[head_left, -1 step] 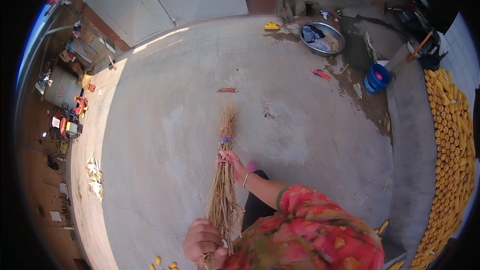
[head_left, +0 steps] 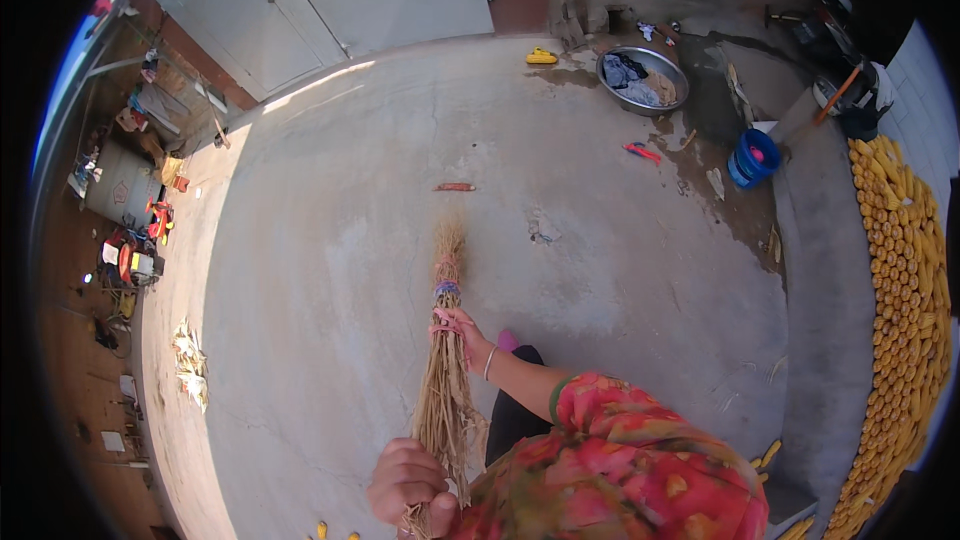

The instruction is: The person sweeps debris, such as corn husks and a plastic bottle, into a pile using a broom made of dried stalks in a courtyard containing piles of corn kernels.

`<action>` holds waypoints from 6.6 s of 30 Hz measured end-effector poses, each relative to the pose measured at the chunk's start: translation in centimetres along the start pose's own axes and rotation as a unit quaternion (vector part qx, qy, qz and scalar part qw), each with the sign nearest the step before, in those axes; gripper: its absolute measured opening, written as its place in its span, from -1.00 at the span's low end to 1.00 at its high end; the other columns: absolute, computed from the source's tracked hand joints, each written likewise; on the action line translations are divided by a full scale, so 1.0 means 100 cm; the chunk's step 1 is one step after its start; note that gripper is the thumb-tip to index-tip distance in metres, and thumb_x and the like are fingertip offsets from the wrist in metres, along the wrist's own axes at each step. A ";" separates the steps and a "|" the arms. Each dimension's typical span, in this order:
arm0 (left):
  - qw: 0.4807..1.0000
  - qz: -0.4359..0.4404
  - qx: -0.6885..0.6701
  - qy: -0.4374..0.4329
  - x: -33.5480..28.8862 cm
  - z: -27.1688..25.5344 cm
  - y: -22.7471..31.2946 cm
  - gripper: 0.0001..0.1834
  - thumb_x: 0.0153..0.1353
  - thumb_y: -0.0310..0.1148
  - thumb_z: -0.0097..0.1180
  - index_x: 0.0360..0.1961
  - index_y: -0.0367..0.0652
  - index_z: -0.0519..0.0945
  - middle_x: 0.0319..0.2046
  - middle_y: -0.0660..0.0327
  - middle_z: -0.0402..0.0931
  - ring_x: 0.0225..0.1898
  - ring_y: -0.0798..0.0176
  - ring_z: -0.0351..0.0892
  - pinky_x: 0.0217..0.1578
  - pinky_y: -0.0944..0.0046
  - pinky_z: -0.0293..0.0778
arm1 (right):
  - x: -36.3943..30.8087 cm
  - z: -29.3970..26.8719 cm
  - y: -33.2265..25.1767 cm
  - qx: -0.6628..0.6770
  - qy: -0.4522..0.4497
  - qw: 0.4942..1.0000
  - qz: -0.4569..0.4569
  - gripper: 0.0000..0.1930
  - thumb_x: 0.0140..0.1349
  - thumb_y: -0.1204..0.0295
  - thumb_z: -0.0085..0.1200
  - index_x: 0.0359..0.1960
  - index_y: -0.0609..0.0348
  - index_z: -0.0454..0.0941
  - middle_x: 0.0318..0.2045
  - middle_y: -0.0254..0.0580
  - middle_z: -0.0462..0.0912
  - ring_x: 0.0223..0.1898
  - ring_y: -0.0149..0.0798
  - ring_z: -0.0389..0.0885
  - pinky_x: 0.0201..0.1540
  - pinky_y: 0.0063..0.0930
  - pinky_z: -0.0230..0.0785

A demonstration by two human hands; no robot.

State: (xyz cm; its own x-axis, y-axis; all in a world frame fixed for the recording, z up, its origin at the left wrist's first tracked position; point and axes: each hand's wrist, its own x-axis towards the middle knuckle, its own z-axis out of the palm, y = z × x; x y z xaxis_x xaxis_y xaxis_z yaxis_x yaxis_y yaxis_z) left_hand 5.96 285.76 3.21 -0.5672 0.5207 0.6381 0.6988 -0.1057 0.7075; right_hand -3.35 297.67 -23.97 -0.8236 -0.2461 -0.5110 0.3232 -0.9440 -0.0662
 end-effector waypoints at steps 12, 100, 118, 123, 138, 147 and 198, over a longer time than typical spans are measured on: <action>0.926 -0.080 -0.349 -0.123 0.186 -0.048 -0.182 -0.80 0.12 -0.47 0.08 -0.61 -0.15 0.37 -0.66 0.24 0.40 -0.60 0.22 0.41 -0.42 0.16 0.32 | 0.017 -0.053 -0.140 0.094 0.138 0.943 -0.289 -0.49 0.15 0.08 -0.08 0.08 0.05 0.27 -0.26 -0.09 0.55 -0.34 -0.15 0.59 -0.34 -0.16 0.52; 0.711 -0.035 -0.587 -0.385 0.630 0.515 -0.357 -0.71 0.21 -0.33 0.06 -0.59 -0.06 0.27 -0.75 0.32 0.32 -0.67 0.34 0.32 -0.45 0.29 0.16 | -0.088 -0.117 -0.689 0.395 0.144 0.705 -0.572 -0.68 0.10 0.12 -0.15 -0.44 0.14 0.46 -0.55 -0.07 0.59 -0.54 -0.10 0.59 -0.41 -0.18 0.54; 0.626 -0.051 -0.662 -0.410 0.763 0.766 -0.384 -0.72 0.26 -0.27 -0.07 -0.56 -0.03 0.19 -0.74 0.38 0.20 -0.65 0.42 0.23 -0.41 0.33 0.12 | -0.175 -0.174 -0.896 0.438 0.174 0.603 -0.644 -0.53 0.14 0.04 -0.25 -0.33 0.24 0.48 -0.42 0.08 0.59 -0.37 0.08 0.62 -0.24 -0.04 0.52; 0.521 -0.139 -0.667 -0.514 0.740 0.856 -0.351 -0.71 0.28 -0.24 -0.09 -0.53 -0.05 0.18 -0.64 0.34 0.18 -0.56 0.41 0.15 -0.41 0.33 0.07 | -0.215 -0.185 -0.841 0.561 0.165 0.461 -0.668 -0.48 0.13 -0.01 -0.22 -0.34 0.29 0.48 -0.39 0.05 0.58 -0.30 0.03 0.57 -0.12 -0.08 0.45; 0.020 -0.216 -0.498 -0.840 0.476 0.945 -0.198 -0.59 0.17 -0.05 0.12 -0.35 -0.25 0.43 -0.48 0.15 0.49 -0.35 0.21 0.47 -0.11 0.14 0.37 | -0.171 -0.199 -0.625 0.723 0.191 -0.027 -0.663 -0.47 0.14 -0.03 -0.24 -0.21 0.23 0.47 -0.26 0.02 0.54 -0.15 0.07 0.50 -0.07 0.07 0.37; 0.032 -0.134 -0.485 -0.864 0.504 1.012 -0.166 -0.58 0.15 -0.10 0.17 -0.64 -0.15 0.34 -0.62 0.27 0.35 -0.54 0.31 0.31 -0.37 0.25 0.25 | -0.176 -0.302 -0.723 0.682 0.084 -0.038 -0.726 -0.57 0.20 -0.02 -0.18 -0.42 0.11 0.45 -0.43 0.02 0.58 -0.30 0.05 0.57 -0.18 0.01 0.45; 0.280 -0.029 -0.655 -0.702 0.417 0.973 0.048 -0.63 0.36 -0.22 -0.27 -0.63 -0.01 0.14 -0.69 0.38 0.09 -0.56 0.41 0.08 -0.34 0.30 0.09 | -0.546 -0.358 -0.568 0.556 0.102 0.197 -0.801 -0.58 0.21 0.13 -0.19 -0.27 0.34 0.42 -0.48 0.04 0.60 -0.48 -0.04 0.62 -0.35 -0.21 0.56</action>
State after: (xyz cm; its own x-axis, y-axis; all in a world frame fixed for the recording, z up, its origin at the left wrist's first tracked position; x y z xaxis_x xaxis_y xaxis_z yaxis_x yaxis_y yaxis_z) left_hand 28.01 389.43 3.63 0.8104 0.2761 0.5168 -0.5738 0.1959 0.7952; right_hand 39.95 372.60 -23.04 0.6191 0.4693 -0.6297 -0.6701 0.7338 -0.1120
